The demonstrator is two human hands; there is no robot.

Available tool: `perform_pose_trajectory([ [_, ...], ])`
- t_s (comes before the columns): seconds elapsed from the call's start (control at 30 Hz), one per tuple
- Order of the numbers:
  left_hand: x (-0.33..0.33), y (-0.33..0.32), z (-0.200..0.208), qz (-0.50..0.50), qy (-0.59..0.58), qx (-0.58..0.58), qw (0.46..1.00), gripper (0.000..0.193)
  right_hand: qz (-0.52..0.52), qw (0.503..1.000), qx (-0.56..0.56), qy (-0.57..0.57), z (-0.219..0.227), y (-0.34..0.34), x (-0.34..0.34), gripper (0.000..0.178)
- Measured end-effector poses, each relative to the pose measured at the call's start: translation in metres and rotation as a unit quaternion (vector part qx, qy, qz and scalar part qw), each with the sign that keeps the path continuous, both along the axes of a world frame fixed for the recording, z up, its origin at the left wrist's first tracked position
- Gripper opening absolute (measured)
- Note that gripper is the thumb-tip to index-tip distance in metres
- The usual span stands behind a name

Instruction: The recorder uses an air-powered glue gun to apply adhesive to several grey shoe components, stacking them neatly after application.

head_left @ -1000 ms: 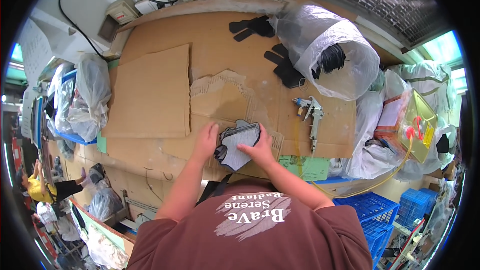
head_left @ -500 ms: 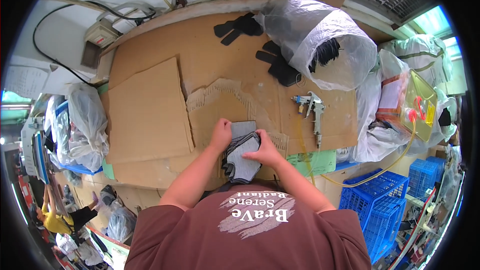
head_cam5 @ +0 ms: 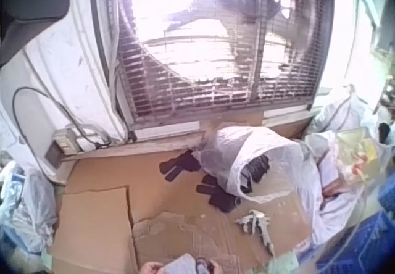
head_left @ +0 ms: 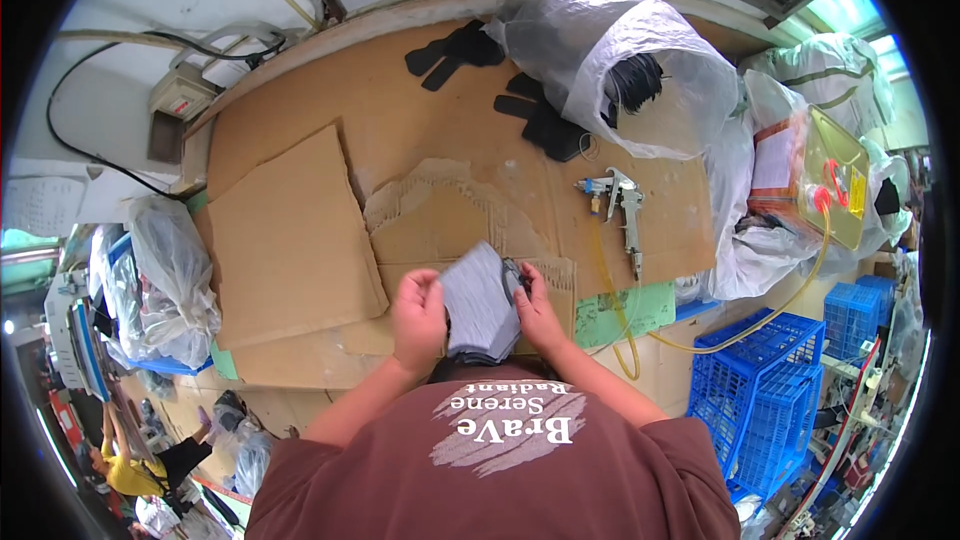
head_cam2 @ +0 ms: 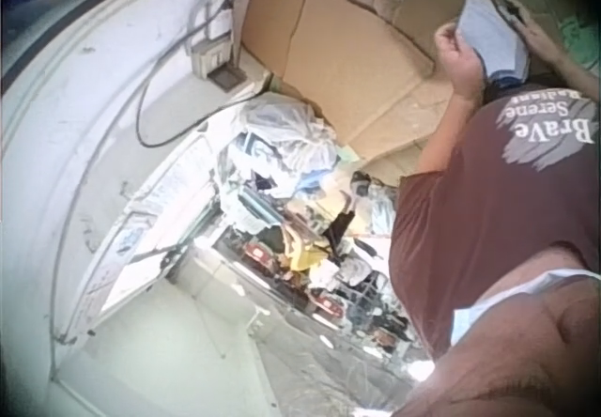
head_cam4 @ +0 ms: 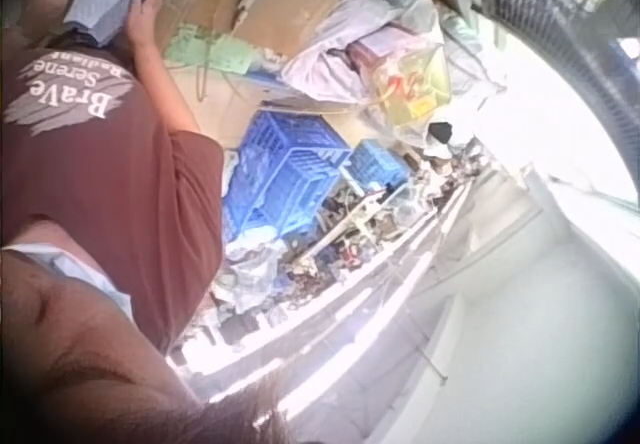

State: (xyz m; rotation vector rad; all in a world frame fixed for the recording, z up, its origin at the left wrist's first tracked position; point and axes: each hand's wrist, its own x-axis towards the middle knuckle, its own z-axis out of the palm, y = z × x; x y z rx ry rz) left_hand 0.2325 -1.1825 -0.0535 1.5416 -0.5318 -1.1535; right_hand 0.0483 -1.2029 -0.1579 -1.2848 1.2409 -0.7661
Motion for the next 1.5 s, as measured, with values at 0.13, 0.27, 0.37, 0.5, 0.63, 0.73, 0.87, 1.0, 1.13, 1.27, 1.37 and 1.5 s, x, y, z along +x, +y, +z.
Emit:
perform_pose_trajectory([
  [0.13,-0.009,0.021,-0.024,-0.139,-0.232,-0.016,0.963,0.011,-0.063,0.987,0.081,-0.124,0.007,-0.007,0.003,0.047],
  [0.27,0.001,0.013,-0.009,-0.185,-0.421,-0.054,0.886,0.016,-0.121,0.985,-0.113,0.054,0.043,-0.066,-0.025,0.049],
  [0.37,0.002,-0.010,0.004,-0.163,-0.454,-0.056,0.874,0.014,-0.165,0.890,-0.368,0.211,0.077,-0.138,-0.046,0.054],
  [0.5,-0.016,-0.076,0.029,-0.287,-0.476,-0.140,0.820,0.013,-0.112,0.800,-0.395,0.437,0.091,-0.218,-0.063,0.028],
  [0.63,-0.065,-0.139,0.073,-0.329,-0.536,-0.339,0.700,0.027,0.022,0.778,-0.397,0.487,0.072,-0.228,-0.053,0.007],
  [0.73,-0.091,-0.190,0.082,-0.235,-0.552,-0.389,0.699,0.040,0.076,0.793,-0.412,0.442,0.066,-0.209,-0.045,0.013],
  [0.87,-0.095,-0.248,0.065,-0.158,-0.561,-0.220,0.782,0.043,0.065,0.904,-0.372,0.202,0.065,-0.220,-0.050,0.029],
  [1.0,-0.096,-0.257,0.067,-0.149,-0.469,-0.235,0.838,0.040,-0.076,0.976,0.023,-0.201,0.053,-0.279,-0.061,0.019],
  [1.13,-0.091,-0.244,0.065,-0.146,-0.457,-0.223,0.849,0.043,0.067,0.887,-0.326,0.320,0.042,-0.314,-0.054,0.016],
  [1.27,-0.098,-0.238,0.070,-0.145,-0.393,-0.213,0.883,0.042,0.135,0.813,-0.317,0.471,0.033,-0.328,-0.029,0.025],
  [1.37,-0.099,-0.238,0.066,-0.146,-0.344,-0.185,0.909,0.040,0.073,0.774,-0.293,0.557,0.020,-0.327,-0.016,0.038],
  [1.5,-0.094,-0.241,0.062,-0.112,-0.324,-0.197,0.919,0.040,0.135,0.792,-0.221,0.552,0.026,-0.336,-0.011,0.056],
])
